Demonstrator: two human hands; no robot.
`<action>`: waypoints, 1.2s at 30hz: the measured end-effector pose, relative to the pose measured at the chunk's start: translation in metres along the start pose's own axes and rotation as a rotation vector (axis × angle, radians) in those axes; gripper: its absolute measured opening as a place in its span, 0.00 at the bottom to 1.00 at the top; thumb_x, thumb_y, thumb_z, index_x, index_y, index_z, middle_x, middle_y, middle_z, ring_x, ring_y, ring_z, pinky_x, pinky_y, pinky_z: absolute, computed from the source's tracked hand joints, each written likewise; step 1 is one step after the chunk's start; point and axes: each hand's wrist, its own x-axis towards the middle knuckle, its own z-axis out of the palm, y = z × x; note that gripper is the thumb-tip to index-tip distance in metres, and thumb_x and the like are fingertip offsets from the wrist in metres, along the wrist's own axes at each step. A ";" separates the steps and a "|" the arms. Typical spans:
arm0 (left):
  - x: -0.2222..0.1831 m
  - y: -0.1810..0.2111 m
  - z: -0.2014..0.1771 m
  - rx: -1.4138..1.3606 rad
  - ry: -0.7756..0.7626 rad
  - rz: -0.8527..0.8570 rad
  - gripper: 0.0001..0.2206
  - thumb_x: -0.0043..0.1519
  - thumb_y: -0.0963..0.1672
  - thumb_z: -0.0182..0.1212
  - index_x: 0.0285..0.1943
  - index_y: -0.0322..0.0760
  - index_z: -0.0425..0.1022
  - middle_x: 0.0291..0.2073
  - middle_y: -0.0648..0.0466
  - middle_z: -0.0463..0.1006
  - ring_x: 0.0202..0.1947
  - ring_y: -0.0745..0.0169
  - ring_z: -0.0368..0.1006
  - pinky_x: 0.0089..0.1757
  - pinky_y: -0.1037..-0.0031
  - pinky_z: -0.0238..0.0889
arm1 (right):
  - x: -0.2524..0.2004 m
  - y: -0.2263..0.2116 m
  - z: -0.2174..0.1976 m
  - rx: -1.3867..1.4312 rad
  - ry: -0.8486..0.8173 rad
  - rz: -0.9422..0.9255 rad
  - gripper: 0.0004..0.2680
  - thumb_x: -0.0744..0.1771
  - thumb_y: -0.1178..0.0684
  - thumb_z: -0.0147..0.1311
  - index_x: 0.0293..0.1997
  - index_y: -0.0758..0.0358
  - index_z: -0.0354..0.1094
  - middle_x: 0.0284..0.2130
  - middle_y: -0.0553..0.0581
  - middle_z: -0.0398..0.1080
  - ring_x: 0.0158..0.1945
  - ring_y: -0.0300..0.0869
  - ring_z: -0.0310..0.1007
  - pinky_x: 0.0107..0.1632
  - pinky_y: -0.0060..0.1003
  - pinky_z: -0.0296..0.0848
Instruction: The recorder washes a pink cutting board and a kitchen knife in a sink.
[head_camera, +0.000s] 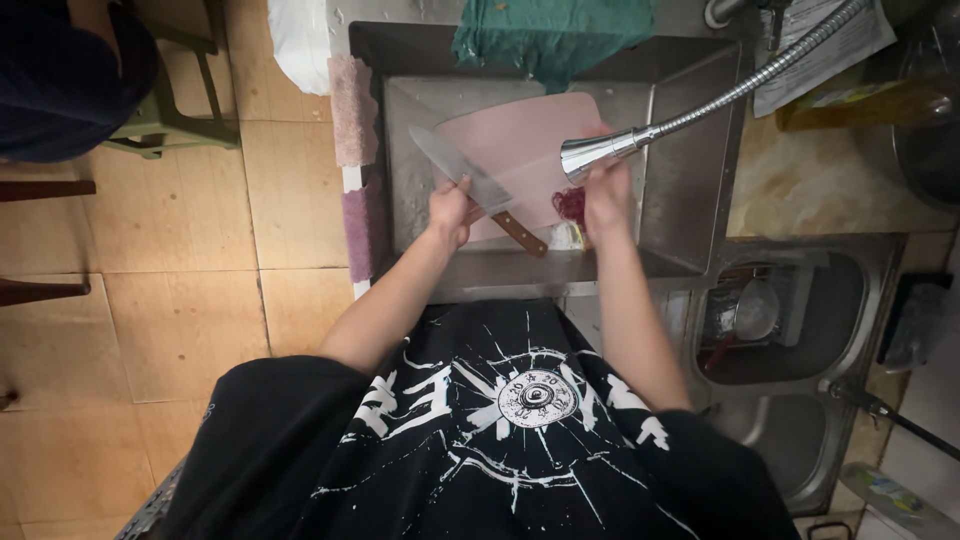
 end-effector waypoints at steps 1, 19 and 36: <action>-0.001 0.001 0.000 -0.037 -0.006 -0.009 0.12 0.70 0.43 0.51 0.58 0.32 0.72 0.48 0.44 0.80 0.45 0.46 0.81 0.46 0.54 0.77 | -0.007 0.026 -0.017 -0.141 0.131 -0.071 0.20 0.71 0.52 0.59 0.70 0.62 0.54 0.57 0.56 0.66 0.62 0.41 0.69 0.66 0.39 0.68; -0.007 0.048 0.040 0.114 -0.087 0.088 0.13 0.70 0.46 0.56 0.53 0.29 0.73 0.37 0.54 0.77 0.39 0.63 0.75 0.36 0.66 0.67 | 0.045 0.083 0.094 -0.261 0.064 0.771 0.09 0.67 0.48 0.45 0.43 0.58 0.70 0.29 0.53 0.75 0.26 0.39 0.72 0.26 0.37 0.74; -0.009 -0.008 0.109 0.537 -0.118 0.462 0.17 0.72 0.50 0.49 0.44 0.32 0.76 0.32 0.55 0.74 0.36 0.66 0.68 0.39 0.73 0.64 | -0.082 -0.025 0.010 0.026 0.333 0.706 0.06 0.68 0.54 0.53 0.49 0.57 0.66 0.30 0.52 0.70 0.23 0.36 0.68 0.21 0.31 0.64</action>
